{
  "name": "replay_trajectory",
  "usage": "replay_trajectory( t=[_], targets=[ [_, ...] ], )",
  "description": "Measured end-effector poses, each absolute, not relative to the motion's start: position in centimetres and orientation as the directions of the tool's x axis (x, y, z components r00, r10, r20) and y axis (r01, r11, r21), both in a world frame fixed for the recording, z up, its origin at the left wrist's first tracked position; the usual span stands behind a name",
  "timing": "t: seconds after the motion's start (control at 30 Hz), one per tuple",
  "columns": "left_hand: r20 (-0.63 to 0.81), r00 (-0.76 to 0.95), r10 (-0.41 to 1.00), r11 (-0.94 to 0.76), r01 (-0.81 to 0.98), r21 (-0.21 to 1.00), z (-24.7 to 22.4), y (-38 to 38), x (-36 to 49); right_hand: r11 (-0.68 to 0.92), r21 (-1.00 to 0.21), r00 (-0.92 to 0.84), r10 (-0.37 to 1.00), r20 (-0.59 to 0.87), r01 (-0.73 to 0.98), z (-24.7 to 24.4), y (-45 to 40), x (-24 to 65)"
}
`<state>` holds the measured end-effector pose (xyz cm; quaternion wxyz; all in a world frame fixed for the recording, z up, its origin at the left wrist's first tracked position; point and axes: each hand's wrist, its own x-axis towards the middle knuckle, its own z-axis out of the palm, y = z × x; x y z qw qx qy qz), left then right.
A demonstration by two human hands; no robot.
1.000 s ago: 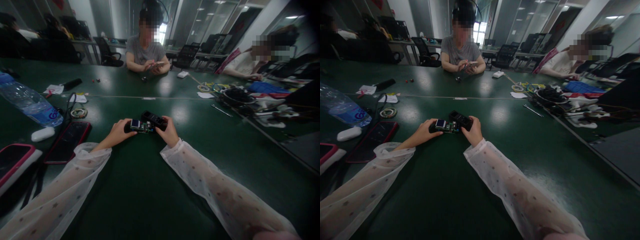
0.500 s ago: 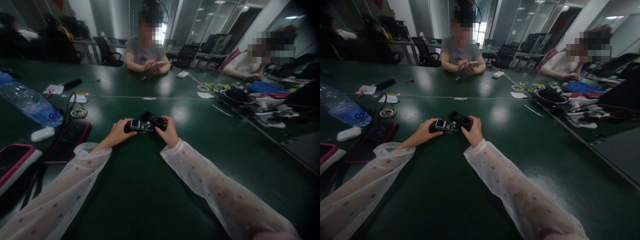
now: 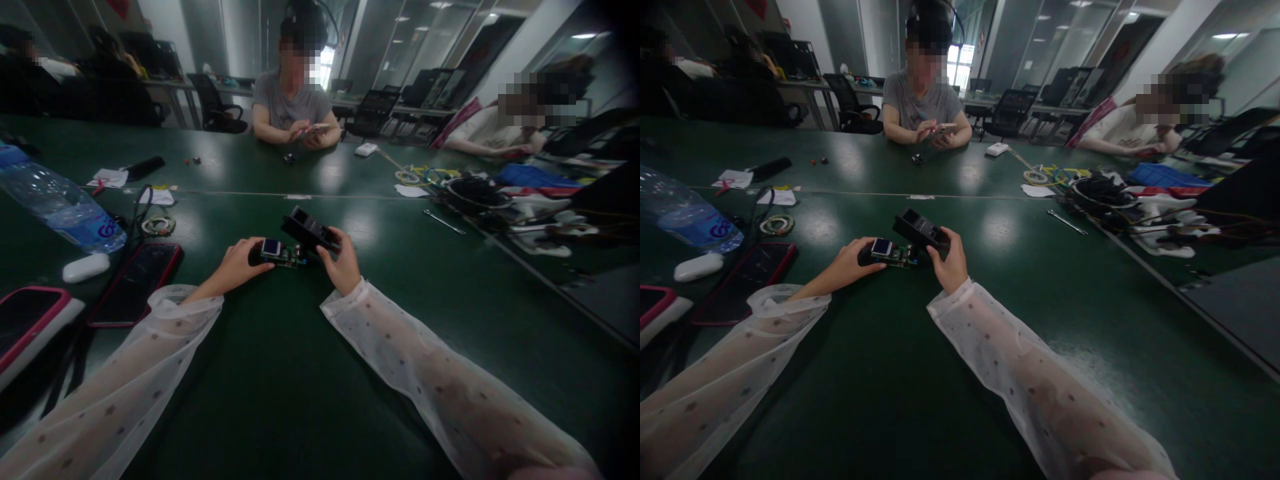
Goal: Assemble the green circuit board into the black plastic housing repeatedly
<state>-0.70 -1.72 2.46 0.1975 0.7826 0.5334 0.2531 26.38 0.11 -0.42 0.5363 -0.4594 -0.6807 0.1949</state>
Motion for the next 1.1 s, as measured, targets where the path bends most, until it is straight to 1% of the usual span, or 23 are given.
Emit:
replay_trajectory(
  t=[0.07, 0.23, 0.37, 0.53, 0.8, 1.0, 1.1],
  targets=[
    [0.194, 0.307, 0.932, -0.362, 0.732, 0.577, 2.5, -1.7, -0.7, 0.530, -0.751, -0.013, 0.820, 0.572, 0.393, -0.1, -0.2, 26.2],
    [0.213, 0.307, 0.927, -0.374, 0.736, 0.564, 2.4, -1.6, -0.7, 0.559, -0.748, 0.027, 0.794, 0.607, 0.359, 0.6, -0.8, 26.0],
    [0.214, 0.296, 0.931, -0.365, 0.741, 0.564, 2.1, -1.5, -0.7, 0.578, -0.727, -0.071, 0.798, 0.598, 0.372, 0.8, -1.2, 25.7],
    [0.219, 0.287, 0.933, -0.361, 0.740, 0.567, 1.9, -1.4, -0.7, 0.629, -0.669, -0.223, 0.773, 0.594, 0.395, 1.0, -1.5, 25.5],
    [0.226, 0.271, 0.936, -0.352, 0.761, 0.545, 1.9, -1.4, -0.6, 0.670, -0.604, -0.359, 0.742, 0.566, 0.432, 1.0, -1.6, 25.3],
    [0.222, 0.296, 0.929, -0.370, 0.757, 0.539, 1.7, -1.2, -0.7, 0.673, -0.598, -0.374, 0.739, 0.561, 0.435, 1.0, -1.6, 25.3],
    [0.216, 0.295, 0.931, -0.365, 0.764, 0.532, 1.6, -1.1, -0.7, 0.683, -0.565, -0.378, 0.729, 0.571, 0.462, 1.2, -1.8, 25.2]
  ],
)
